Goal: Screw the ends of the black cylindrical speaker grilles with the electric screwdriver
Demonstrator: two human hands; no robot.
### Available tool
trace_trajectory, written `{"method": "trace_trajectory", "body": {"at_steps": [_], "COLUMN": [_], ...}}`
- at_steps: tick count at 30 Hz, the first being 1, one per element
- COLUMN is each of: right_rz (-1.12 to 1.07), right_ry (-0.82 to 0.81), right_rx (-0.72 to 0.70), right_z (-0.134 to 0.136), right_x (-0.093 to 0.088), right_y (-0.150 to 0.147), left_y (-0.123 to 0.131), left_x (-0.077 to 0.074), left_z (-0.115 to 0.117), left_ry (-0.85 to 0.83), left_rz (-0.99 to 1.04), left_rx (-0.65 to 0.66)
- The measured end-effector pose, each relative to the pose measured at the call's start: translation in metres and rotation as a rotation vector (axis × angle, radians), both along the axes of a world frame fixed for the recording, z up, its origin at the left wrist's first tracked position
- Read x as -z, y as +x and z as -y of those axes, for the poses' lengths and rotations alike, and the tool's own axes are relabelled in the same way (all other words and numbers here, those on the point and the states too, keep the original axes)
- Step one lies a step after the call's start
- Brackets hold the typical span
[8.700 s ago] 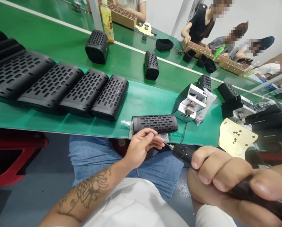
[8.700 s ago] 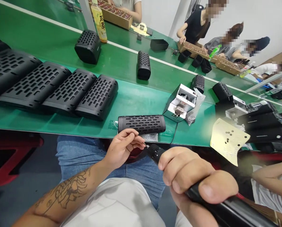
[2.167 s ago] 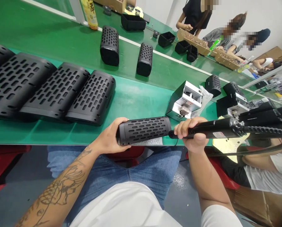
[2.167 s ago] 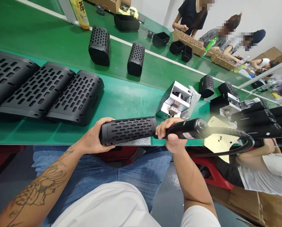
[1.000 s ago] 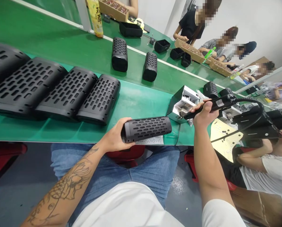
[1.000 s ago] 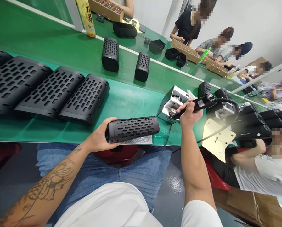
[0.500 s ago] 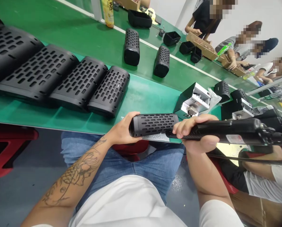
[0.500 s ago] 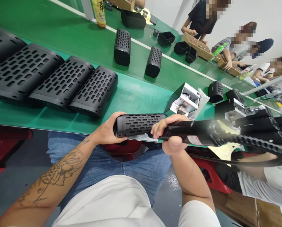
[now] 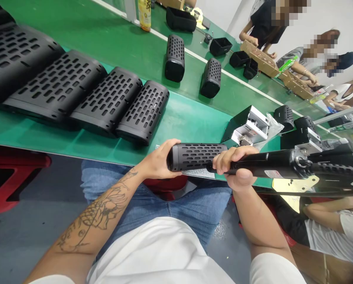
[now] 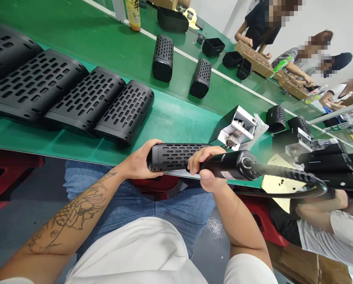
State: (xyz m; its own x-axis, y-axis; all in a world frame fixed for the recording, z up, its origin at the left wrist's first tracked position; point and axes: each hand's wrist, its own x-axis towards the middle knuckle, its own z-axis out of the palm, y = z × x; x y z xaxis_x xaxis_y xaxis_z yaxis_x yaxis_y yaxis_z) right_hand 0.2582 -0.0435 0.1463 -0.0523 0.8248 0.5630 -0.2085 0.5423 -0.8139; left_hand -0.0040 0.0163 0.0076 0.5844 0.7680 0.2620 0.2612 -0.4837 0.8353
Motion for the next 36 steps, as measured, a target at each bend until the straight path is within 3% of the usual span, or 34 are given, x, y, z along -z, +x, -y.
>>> {"method": "trace_trajectory", "body": {"at_steps": [9,13,15,19,22,26,29,33,36], "right_rz": [0.069,0.036,0.020,0.035,0.096,0.100,0.098,-0.005,-0.102], "right_ry": [-0.043,-0.033,-0.020,0.054,0.021,-0.032,-0.036,-0.034,-0.003], "right_rx": [0.032,0.109,0.317,0.924,1.079,1.092,1.079,1.033,0.836], "right_z": [0.002,0.001,-0.011,-0.057,-0.085,-0.091,-0.084,-0.062,-0.030], "right_x": [0.001,-0.010,-0.019,-0.026,-0.013,0.012,0.017,-0.003,-0.027], "right_y": [-0.007,0.003,0.026,0.095,0.136,0.154,0.152,0.132,0.097], "left_y": [-0.002,-0.004,-0.005,-0.005,-0.006,-0.007,-0.006,-0.004,-0.002], "left_x": [0.000,0.006,0.007,0.006,0.006,0.011,0.014,0.009,0.002], "left_z": [0.001,0.001,0.001,0.001,0.001,0.000,-0.001,-0.001,0.000], "left_ry": [0.015,0.041,0.042,0.032,0.011,0.008,0.014,0.023,0.010], "left_rz": [-0.012,-0.017,-0.031,-0.050,-0.076,-0.073,-0.056,-0.042,-0.032], "left_rx": [-0.013,-0.023,-0.027,-0.041,-0.056,-0.063,-0.071,-0.062,-0.037]}}
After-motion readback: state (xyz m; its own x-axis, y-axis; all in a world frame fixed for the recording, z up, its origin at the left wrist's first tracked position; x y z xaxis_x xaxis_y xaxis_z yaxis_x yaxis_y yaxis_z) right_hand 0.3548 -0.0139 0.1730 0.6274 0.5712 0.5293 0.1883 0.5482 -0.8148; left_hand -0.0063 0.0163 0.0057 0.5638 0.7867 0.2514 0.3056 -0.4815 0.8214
